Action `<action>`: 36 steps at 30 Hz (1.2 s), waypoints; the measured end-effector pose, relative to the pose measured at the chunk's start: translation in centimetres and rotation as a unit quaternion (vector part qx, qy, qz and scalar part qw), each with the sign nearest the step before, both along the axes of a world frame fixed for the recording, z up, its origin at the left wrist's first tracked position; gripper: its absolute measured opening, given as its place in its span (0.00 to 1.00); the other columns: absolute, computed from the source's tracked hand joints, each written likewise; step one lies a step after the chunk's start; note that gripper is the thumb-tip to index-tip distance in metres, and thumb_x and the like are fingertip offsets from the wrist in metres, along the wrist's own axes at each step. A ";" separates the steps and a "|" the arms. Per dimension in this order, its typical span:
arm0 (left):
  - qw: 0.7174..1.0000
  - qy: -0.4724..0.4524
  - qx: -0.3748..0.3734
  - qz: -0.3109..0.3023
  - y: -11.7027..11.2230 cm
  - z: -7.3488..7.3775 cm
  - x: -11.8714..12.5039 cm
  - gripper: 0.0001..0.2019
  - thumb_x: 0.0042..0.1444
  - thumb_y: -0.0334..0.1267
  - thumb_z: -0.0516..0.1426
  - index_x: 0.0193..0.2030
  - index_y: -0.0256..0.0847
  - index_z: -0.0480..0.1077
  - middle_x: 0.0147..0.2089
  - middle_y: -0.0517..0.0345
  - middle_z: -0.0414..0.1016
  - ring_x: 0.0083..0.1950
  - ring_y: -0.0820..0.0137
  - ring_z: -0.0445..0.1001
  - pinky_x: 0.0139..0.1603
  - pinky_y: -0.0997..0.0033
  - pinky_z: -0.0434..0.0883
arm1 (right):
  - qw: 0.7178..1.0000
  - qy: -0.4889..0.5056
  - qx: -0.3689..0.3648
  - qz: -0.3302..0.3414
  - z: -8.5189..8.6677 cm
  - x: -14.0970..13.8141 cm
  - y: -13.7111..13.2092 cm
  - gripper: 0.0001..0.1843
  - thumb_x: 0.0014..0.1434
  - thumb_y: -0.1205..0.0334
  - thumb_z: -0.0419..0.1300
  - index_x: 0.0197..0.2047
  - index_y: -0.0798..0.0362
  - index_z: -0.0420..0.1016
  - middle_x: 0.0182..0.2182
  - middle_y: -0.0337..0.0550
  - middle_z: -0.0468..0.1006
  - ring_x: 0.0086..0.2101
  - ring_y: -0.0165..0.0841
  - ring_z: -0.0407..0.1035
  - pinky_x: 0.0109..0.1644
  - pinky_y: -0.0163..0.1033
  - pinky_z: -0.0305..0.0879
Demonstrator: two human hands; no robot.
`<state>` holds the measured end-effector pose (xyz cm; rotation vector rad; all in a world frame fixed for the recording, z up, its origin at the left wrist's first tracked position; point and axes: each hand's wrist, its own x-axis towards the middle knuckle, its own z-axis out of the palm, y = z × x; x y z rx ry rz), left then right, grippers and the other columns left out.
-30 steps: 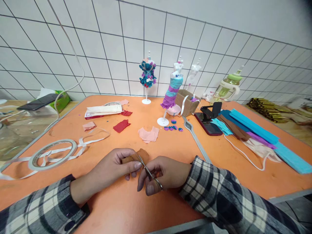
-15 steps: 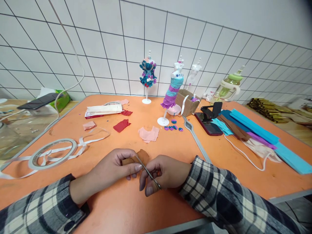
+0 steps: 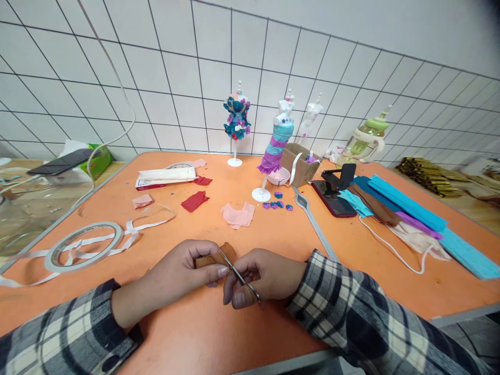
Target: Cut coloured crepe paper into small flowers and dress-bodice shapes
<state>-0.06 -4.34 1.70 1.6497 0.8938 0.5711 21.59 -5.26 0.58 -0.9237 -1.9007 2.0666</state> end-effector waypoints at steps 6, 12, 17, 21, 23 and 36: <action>1.000 0.015 0.009 0.000 -0.1 0.0 0.0 0.08 0.54 0.40 0.62 0.28 0.39 0.76 0.25 0.62 0.76 0.28 0.73 0.72 0.31 0.77 0.68 | 1.000 -0.006 -0.010 -0.006 0.2 0.0 -0.1 0.28 0.43 0.38 0.71 0.35 0.56 0.77 0.25 0.37 0.70 0.27 0.27 0.66 0.25 0.28 0.64; 1.000 0.028 0.013 -0.002 -0.2 -0.1 0.1 0.08 0.55 0.40 0.62 0.28 0.40 0.75 0.25 0.63 0.75 0.28 0.73 0.71 0.32 0.77 0.69 | 1.000 -0.007 -0.019 -0.010 0.0 -0.1 -0.1 0.30 0.42 0.37 0.70 0.35 0.57 0.76 0.25 0.37 0.71 0.26 0.26 0.66 0.25 0.29 0.64; 0.999 0.034 0.025 -0.001 -0.1 0.0 0.1 0.07 0.54 0.39 0.62 0.28 0.40 0.77 0.26 0.62 0.77 0.29 0.72 0.72 0.32 0.76 0.69 | 1.000 0.001 -0.026 -0.010 0.1 -0.1 0.0 0.32 0.42 0.35 0.70 0.36 0.56 0.77 0.26 0.37 0.72 0.27 0.27 0.67 0.26 0.30 0.65; 0.999 0.033 0.019 0.004 -0.2 0.1 0.2 0.08 0.54 0.40 0.62 0.27 0.41 0.76 0.25 0.61 0.75 0.28 0.71 0.71 0.31 0.76 0.68 | 0.999 -0.004 -0.031 -0.017 -0.1 -0.2 0.0 0.32 0.40 0.34 0.70 0.33 0.56 0.76 0.24 0.36 0.71 0.23 0.24 0.65 0.25 0.29 0.64; 0.999 0.032 0.016 0.004 -0.3 0.1 0.2 0.08 0.54 0.40 0.62 0.27 0.41 0.76 0.25 0.61 0.76 0.28 0.71 0.71 0.31 0.76 0.68 | 0.999 -0.006 -0.033 -0.018 -0.2 -0.2 0.0 0.33 0.40 0.33 0.70 0.33 0.56 0.76 0.23 0.36 0.71 0.22 0.24 0.64 0.25 0.30 0.64; 1.000 0.020 -0.018 -0.003 -0.1 0.0 0.3 0.08 0.56 0.41 0.62 0.31 0.40 0.78 0.30 0.57 0.79 0.32 0.68 0.74 0.33 0.74 0.69 | 0.999 0.000 -0.017 -0.045 -0.2 -0.1 0.1 0.26 0.45 0.40 0.71 0.33 0.57 0.77 0.21 0.36 0.72 0.22 0.27 0.66 0.24 0.31 0.62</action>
